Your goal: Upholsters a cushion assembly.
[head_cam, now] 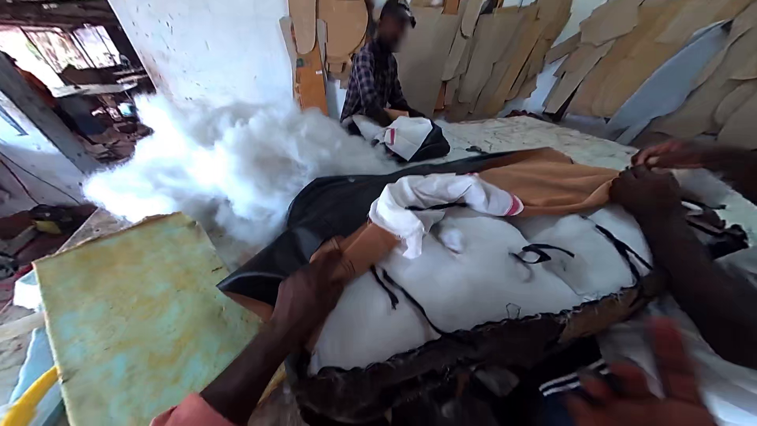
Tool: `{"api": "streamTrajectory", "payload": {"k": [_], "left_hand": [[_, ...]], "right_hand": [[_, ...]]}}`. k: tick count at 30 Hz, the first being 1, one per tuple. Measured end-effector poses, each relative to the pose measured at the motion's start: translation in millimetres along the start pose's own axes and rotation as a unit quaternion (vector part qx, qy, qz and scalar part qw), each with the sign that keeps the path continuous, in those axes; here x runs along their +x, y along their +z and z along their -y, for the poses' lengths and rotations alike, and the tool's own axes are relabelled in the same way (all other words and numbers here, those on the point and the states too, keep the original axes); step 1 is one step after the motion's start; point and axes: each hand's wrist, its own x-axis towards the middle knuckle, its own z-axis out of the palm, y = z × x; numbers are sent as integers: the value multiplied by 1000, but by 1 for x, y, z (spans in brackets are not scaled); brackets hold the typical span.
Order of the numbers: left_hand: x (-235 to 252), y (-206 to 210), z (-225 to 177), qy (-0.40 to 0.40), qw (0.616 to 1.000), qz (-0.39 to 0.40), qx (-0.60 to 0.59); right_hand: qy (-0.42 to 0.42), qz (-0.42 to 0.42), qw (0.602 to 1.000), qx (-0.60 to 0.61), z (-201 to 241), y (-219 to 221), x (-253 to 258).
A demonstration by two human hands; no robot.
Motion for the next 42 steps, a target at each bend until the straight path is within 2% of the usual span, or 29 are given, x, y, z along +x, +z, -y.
{"api": "streamTrajectory", "payload": {"k": [2,3,5,6,7,8,11,13,14,16,17,21,24,26,28,32,33,35,36,38,40,42], "left_hand": [[11,-11,1,-66,996,-58,-21],[22,-17,5,-81,992,-93,-20],[46,-25,15,-75,985,-154,11],[53,-26,18,-59,983,-174,25],[56,-25,17,-30,982,-180,43],[54,-25,13,19,982,-176,58],[29,-11,-10,245,958,-121,84],[24,4,-18,346,935,-43,69],[30,9,-17,353,933,-18,75],[50,13,-12,327,940,-29,99],[63,10,-10,312,942,-33,115],[93,-5,-23,315,936,2,155],[95,-26,-53,340,923,113,142],[85,-37,-69,313,913,204,161],[81,-41,-77,290,906,232,201],[88,-31,-67,330,897,167,242],[91,-28,-64,336,901,153,227],[97,-32,-69,299,934,116,154],[104,-39,-75,263,956,74,109],[124,-56,-91,204,976,-64,41],[150,-72,-112,150,967,-198,-47],[184,-66,-119,106,937,-297,-150]], "right_hand": [[7,-19,980,-199,-36,46,25],[-26,2,943,-332,-60,54,34],[-100,33,815,-569,-101,67,49],[-131,29,761,-635,-120,72,54],[-141,19,726,-673,-135,77,59],[-142,6,707,-693,-146,80,64],[-130,-1,725,-677,-157,79,74],[-99,30,763,-638,-150,75,77],[-74,47,803,-590,-143,73,81],[-50,49,899,-432,-121,75,92],[-63,36,924,-376,-110,78,100],[-111,12,931,-349,-87,72,126],[-115,55,934,-333,-89,59,145],[-109,78,934,-331,-90,49,154],[-101,91,927,-350,-89,38,162],[-88,129,922,-354,-94,20,173],[-81,140,925,-344,-97,16,174],[-82,162,921,-345,-104,10,174],[-99,171,914,-354,-110,6,174],[-172,181,885,-393,-125,-1,173],[-244,173,851,-431,-140,-5,168],[-284,166,831,-449,-146,-8,168]]}}
